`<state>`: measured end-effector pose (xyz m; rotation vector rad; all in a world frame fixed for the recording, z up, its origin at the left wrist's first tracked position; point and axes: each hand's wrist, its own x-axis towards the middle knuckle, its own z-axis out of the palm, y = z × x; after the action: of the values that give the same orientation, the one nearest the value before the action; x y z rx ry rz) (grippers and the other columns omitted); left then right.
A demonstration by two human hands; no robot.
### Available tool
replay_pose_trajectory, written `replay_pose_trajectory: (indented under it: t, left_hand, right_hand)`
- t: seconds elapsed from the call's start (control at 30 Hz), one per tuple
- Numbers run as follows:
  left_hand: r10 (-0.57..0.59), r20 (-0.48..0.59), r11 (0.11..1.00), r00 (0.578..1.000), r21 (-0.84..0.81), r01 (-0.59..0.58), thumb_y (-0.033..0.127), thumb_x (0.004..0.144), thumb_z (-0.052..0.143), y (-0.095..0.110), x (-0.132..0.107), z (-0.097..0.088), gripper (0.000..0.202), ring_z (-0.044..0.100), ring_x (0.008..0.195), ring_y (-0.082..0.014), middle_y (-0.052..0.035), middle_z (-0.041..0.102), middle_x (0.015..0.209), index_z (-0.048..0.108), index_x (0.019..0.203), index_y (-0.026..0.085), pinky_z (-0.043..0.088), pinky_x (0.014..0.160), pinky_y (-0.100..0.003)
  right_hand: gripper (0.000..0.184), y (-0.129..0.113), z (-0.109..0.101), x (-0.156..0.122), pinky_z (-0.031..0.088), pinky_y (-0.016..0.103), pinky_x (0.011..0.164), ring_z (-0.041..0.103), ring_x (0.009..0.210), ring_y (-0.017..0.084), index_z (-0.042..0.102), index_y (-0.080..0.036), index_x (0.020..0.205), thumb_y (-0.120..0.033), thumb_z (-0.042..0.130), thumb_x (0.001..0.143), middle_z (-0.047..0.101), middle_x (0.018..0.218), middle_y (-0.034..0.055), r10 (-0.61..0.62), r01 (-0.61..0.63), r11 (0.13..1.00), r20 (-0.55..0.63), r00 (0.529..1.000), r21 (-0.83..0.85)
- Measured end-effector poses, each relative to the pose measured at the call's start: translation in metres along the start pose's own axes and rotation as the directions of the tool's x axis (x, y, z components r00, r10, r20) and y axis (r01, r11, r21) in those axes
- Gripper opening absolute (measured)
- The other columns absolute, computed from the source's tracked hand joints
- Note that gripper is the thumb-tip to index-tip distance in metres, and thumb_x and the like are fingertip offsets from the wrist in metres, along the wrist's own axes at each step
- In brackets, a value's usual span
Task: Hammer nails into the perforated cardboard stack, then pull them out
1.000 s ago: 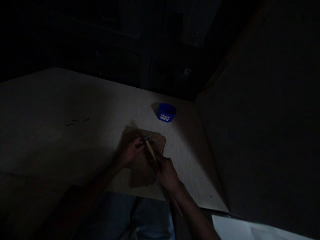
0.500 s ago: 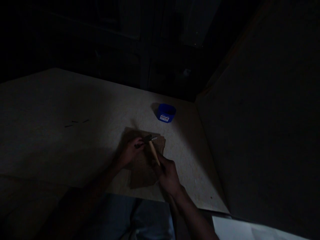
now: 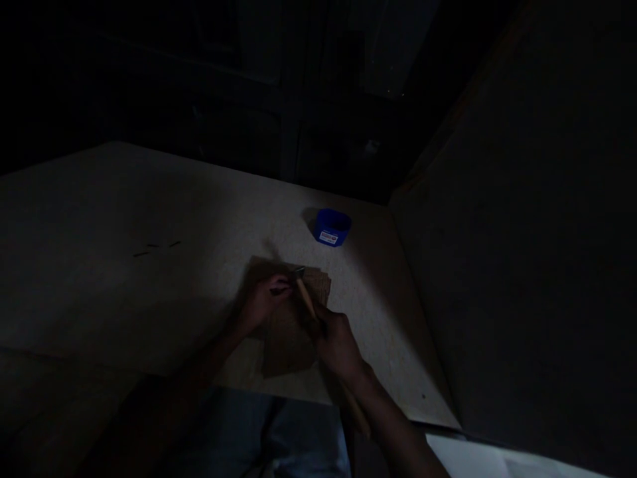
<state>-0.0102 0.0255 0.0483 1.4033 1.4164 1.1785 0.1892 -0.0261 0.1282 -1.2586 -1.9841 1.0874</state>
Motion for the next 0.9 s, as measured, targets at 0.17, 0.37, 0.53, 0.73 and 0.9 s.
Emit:
replay_pose_trajectory:
  t: [0.17,0.37,0.53,0.73,0.9]
  left_hand:
    - [0.015,0.015,0.998,1.0,0.057,-0.016,0.009,0.078,0.066,0.0,0.002,-0.001,0.015,0.076,0.089,-0.0196,-0.0018,0.078,0.09,0.068,0.088,0.02,0.06,0.077,-0.028]
    - [0.014,-0.005,0.998,1.0,0.063,-0.013,0.01,0.077,0.067,-0.001,0.003,-0.002,0.015,0.076,0.087,-0.02,-0.0018,0.079,0.087,0.069,0.087,0.021,0.06,0.075,-0.028]
    - [-0.006,-0.029,0.998,1.0,0.061,0.008,0.013,0.076,0.069,-0.001,0.004,-0.002,0.013,0.076,0.084,-0.0208,-0.0028,0.079,0.086,0.07,0.087,0.021,0.06,0.074,-0.029]
    - [0.026,0.016,0.999,1.0,0.033,-0.026,0.017,0.08,0.069,-0.006,0.004,-0.004,0.019,0.075,0.087,-0.0203,-0.0055,0.079,0.092,0.072,0.099,0.019,0.061,0.079,-0.032]
    - [0.117,0.051,0.978,0.992,0.166,-0.124,0.022,0.081,0.071,-0.01,0.006,0.002,0.04,0.073,0.091,-0.0198,-0.0048,0.077,0.1,0.07,0.12,0.021,0.059,0.084,-0.034]
  right_hand:
    - [0.042,-0.002,0.001,0.0,0.054,0.031,0.071,0.07,0.077,0.025,0.072,-0.016,0.123,-0.038,0.05,0.095,0.077,0.093,0.0061,0.01,-0.01,1.0,-0.017,1.0,0.015]
    - [0.041,-0.004,0.002,0.002,0.054,0.031,0.074,0.068,0.077,0.024,0.071,-0.016,0.124,-0.032,0.049,0.093,0.076,0.093,0.0047,-0.006,0.007,0.999,-0.023,1.0,0.036]
    - [0.033,-0.003,0.001,0.004,0.049,0.027,0.06,0.062,0.063,0.02,0.076,-0.016,0.107,-0.035,0.054,0.092,0.069,0.07,0.0022,0.039,-0.04,0.998,0.02,0.999,0.042]
    - [0.028,0.002,-0.004,0.005,0.029,0.02,0.034,0.041,0.035,0.008,0.067,-0.016,0.083,-0.043,0.061,0.088,0.056,0.056,-0.0043,0.191,-0.133,0.897,-0.099,0.977,0.422]
    - [0.034,0.033,-0.014,0.03,0.027,0.02,0.027,0.034,0.028,0.006,0.07,-0.015,0.098,-0.04,0.073,0.074,0.058,0.054,-0.0058,0.258,-0.111,0.705,-0.109,0.96,0.7]
